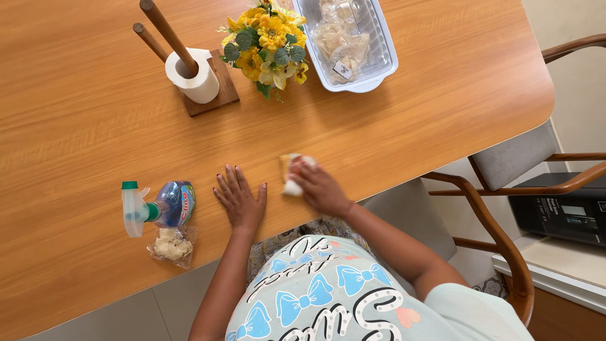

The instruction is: The person wipes a wooden dining table with a cloth while holding a spray bottle. They move a plastic container of food aside, wipe around it, and continue cleaning the table surface.

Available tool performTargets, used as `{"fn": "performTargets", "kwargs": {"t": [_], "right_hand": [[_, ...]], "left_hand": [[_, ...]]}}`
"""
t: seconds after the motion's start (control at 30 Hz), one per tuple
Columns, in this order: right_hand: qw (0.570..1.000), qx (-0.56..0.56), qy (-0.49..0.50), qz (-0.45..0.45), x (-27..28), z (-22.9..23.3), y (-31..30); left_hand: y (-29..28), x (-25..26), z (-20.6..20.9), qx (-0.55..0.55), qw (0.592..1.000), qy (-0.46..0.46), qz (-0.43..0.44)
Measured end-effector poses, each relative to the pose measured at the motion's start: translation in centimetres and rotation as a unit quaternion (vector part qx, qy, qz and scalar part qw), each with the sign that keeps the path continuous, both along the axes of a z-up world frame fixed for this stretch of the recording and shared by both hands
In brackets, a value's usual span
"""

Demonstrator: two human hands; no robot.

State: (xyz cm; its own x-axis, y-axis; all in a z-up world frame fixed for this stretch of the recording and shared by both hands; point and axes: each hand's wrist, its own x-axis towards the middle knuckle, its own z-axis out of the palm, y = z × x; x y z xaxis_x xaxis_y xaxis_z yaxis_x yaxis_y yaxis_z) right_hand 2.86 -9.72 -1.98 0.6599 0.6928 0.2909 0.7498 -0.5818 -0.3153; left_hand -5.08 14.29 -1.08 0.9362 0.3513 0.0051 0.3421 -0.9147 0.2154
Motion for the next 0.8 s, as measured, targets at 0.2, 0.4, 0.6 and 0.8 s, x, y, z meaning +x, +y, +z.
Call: {"fn": "performTargets", "kwargs": {"t": [0.2,0.4,0.6,0.8], "right_hand": [[0.988,0.04,-0.053,-0.143,6.9,0.8,-7.2],[0.971,0.159,0.004,-0.181,4.4,-0.3,1.4],[1.0,0.025,-0.001,0.001,-0.1,-1.2,1.7],[0.986,0.047,-0.059,-0.146,8.1,-1.5,-5.8]], "left_hand": [[-0.1,-0.2,0.1,-0.003,1.0,0.001,-0.003],[0.0,-0.1,-0.5,0.001,1.0,-0.007,-0.006],[0.0,0.0,-0.2,0.01,1.0,-0.009,-0.006],[-0.1,-0.1,-0.1,0.008,1.0,-0.003,-0.008]]}}
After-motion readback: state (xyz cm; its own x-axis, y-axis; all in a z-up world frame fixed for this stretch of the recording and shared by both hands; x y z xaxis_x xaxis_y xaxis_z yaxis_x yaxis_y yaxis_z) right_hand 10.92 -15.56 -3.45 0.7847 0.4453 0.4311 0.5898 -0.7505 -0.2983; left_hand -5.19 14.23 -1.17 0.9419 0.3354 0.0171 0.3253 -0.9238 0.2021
